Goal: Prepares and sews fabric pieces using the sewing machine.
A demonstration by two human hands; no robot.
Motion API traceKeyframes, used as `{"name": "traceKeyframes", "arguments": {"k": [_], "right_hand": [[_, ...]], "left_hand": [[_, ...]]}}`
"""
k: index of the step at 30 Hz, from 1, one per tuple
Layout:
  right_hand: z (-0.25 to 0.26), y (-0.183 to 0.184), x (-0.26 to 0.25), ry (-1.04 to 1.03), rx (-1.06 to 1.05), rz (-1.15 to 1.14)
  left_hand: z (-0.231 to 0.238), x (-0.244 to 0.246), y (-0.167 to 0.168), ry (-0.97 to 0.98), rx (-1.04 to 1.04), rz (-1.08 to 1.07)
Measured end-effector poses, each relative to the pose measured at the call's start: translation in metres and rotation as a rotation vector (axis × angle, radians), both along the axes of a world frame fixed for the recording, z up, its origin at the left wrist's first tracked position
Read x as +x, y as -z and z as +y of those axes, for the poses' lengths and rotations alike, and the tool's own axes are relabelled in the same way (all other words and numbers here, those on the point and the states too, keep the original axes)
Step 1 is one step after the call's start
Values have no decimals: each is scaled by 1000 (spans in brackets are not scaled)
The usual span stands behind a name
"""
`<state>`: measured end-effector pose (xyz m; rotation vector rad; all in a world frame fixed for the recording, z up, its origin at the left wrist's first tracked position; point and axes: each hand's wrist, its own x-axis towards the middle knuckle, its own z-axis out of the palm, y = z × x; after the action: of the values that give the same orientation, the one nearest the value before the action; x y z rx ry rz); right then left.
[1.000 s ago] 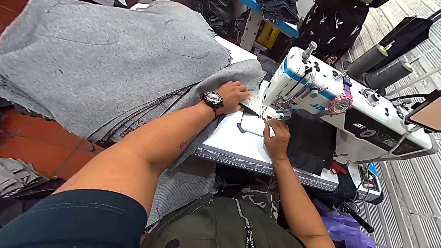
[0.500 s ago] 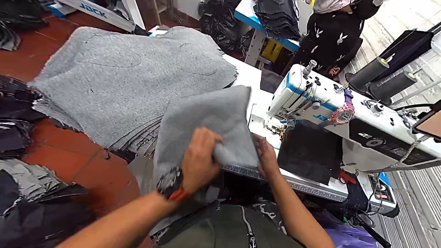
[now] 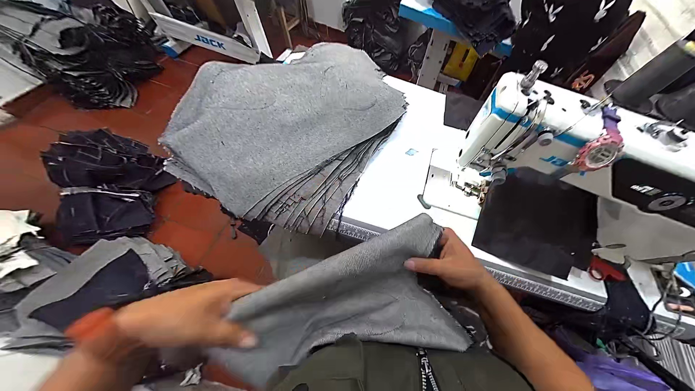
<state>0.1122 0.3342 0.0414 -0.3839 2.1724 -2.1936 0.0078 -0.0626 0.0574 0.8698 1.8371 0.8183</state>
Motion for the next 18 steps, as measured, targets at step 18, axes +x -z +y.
{"name": "traceKeyframes", "arguments": {"k": [18], "right_hand": [[-12,131,-8,187,1136,-715]], "left_hand": [[94,-98,74,-494,-730,310]]}}
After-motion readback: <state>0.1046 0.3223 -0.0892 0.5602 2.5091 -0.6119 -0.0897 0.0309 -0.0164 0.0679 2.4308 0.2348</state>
